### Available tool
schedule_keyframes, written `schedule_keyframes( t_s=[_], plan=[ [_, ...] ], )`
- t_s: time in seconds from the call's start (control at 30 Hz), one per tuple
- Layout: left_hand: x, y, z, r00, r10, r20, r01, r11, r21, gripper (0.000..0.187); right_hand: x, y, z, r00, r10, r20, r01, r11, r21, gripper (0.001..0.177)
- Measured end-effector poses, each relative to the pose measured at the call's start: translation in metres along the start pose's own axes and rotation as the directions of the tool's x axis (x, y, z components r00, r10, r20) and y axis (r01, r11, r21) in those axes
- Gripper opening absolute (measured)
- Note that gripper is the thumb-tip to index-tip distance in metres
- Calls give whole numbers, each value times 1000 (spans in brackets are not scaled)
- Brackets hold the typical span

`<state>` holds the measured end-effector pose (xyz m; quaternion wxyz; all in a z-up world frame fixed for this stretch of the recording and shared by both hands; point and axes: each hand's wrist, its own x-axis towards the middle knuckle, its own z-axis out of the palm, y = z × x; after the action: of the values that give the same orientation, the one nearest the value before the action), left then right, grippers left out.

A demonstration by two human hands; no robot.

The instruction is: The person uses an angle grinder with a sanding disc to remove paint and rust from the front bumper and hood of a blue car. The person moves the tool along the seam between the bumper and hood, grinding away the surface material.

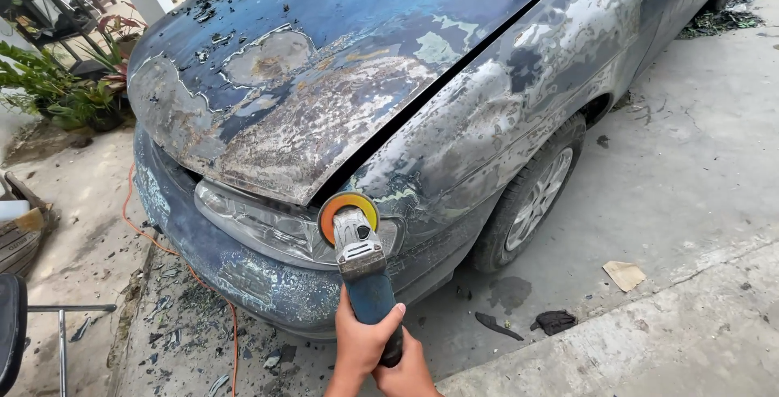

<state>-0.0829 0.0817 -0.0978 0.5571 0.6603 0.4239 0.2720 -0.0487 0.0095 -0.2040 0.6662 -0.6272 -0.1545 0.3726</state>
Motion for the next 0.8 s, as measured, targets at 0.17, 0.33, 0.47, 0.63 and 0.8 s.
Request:
schedule_keyframes(
  t_s=[0.17,0.33,0.47,0.63,0.8],
  plan=[
    [-4,12,3,999,-10,-35,13,997,81,58,-1,-2,-1,996,63,61,-64,998,23,53],
    [4,18,3,998,52,-30,-49,995,82,58,13,12,10,1000,9,30,-14,982,188,36],
    [12,17,-1,991,130,-13,-126,978,164,53,18,11,20,998,-55,4,53,977,205,33],
    [13,24,-5,997,78,15,-79,975,206,59,19,12,29,996,-89,5,85,960,266,39],
    [14,23,-5,993,110,36,-115,968,221,57,26,26,30,990,-133,43,115,950,291,21]
  ],
)
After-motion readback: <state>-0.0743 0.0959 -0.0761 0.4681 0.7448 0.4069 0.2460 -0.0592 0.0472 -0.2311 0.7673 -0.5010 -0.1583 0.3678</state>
